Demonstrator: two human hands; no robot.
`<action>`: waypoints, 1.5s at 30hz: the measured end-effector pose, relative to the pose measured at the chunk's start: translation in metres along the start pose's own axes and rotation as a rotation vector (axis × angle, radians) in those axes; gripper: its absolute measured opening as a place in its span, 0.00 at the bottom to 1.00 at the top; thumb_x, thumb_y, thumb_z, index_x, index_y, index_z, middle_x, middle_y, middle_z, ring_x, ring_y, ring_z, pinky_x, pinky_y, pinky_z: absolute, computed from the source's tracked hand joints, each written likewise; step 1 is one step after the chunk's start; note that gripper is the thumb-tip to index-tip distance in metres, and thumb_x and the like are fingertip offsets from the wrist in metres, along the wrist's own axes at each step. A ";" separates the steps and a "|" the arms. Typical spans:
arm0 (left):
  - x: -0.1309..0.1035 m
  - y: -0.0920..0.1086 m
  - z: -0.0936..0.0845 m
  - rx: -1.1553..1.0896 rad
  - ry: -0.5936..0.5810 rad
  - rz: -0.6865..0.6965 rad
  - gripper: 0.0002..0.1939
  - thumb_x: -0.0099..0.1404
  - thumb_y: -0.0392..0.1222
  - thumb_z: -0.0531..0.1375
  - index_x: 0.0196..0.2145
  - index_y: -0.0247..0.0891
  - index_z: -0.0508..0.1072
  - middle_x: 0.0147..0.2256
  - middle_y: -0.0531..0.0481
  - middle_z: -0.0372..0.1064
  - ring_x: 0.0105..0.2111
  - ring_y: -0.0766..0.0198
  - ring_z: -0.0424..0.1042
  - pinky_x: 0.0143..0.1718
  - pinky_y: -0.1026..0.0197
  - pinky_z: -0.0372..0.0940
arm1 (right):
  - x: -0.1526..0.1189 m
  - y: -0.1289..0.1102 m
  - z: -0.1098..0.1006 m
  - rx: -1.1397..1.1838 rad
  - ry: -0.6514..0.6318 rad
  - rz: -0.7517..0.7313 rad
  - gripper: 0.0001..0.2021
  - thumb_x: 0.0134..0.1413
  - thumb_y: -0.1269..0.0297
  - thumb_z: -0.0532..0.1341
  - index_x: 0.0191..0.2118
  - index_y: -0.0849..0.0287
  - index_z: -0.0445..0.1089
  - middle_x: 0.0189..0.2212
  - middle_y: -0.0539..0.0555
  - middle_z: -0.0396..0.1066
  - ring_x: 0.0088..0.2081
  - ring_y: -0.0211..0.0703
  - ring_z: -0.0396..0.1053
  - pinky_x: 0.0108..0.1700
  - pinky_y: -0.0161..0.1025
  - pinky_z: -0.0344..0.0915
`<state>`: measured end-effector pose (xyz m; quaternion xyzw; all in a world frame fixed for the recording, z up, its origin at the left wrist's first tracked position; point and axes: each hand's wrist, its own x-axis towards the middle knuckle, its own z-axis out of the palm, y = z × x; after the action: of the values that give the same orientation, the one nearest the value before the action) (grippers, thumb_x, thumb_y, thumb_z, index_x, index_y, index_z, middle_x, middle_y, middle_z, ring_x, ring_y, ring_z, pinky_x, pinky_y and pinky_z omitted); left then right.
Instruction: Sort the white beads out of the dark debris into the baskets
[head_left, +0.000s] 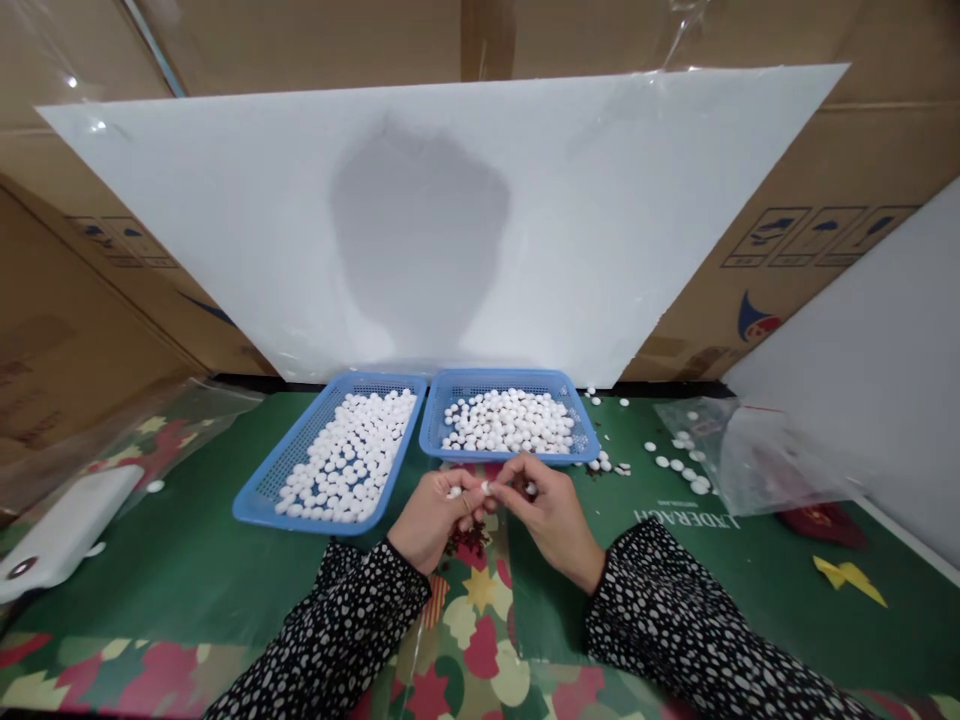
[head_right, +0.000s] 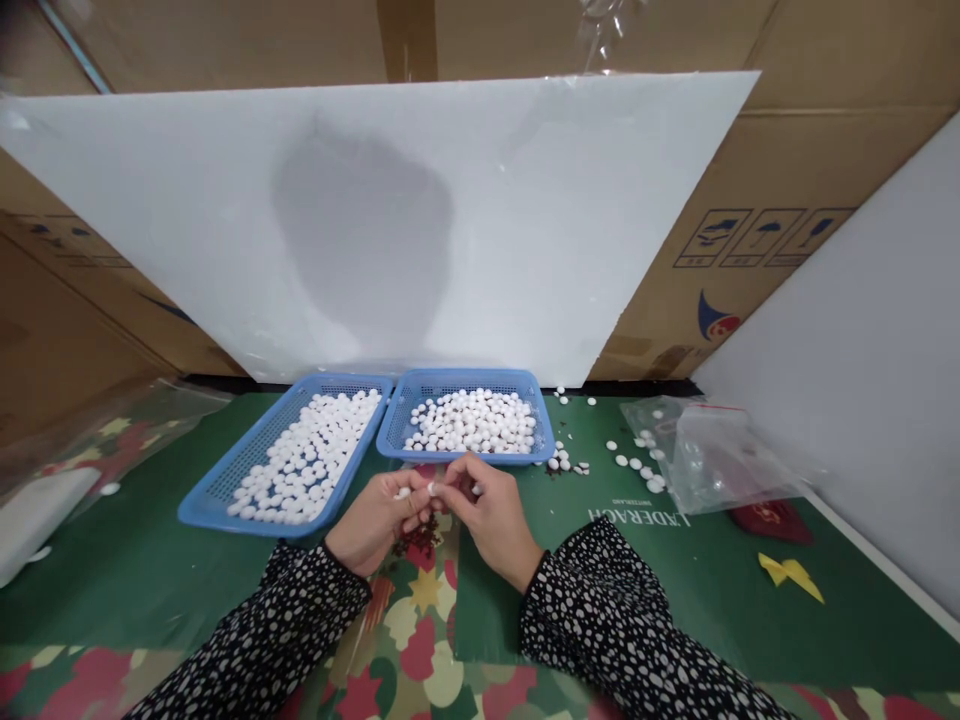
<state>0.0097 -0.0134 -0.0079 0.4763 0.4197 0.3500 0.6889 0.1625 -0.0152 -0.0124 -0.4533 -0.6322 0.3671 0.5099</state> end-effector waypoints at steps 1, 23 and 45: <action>-0.002 -0.005 0.007 0.062 -0.114 -0.050 0.12 0.52 0.47 0.68 0.23 0.34 0.77 0.19 0.49 0.70 0.17 0.71 0.60 0.18 0.67 0.49 | 0.003 0.001 0.000 0.019 -0.032 -0.008 0.05 0.56 0.64 0.62 0.32 0.57 0.69 0.25 0.47 0.69 0.26 0.38 0.64 0.30 0.34 0.60; 0.012 0.013 -0.005 -0.210 0.154 0.006 0.09 0.53 0.37 0.63 0.32 0.31 0.70 0.29 0.48 0.69 0.21 0.74 0.58 0.17 0.70 0.45 | -0.032 0.008 -0.014 -0.402 -0.585 -0.170 0.15 0.53 0.53 0.66 0.41 0.57 0.68 0.34 0.50 0.70 0.33 0.40 0.67 0.36 0.35 0.62; 0.010 0.011 -0.022 -0.140 -0.002 0.031 0.18 0.57 0.47 0.67 0.41 0.33 0.71 0.30 0.50 0.69 0.19 0.77 0.53 0.17 0.70 0.40 | -0.024 0.008 -0.008 -0.364 -0.447 -0.016 0.06 0.55 0.75 0.59 0.36 0.57 0.66 0.32 0.49 0.67 0.33 0.39 0.64 0.35 0.35 0.59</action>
<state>-0.0076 0.0066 -0.0046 0.4338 0.3861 0.3888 0.7152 0.1732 -0.0349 -0.0259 -0.4402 -0.7879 0.3346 0.2712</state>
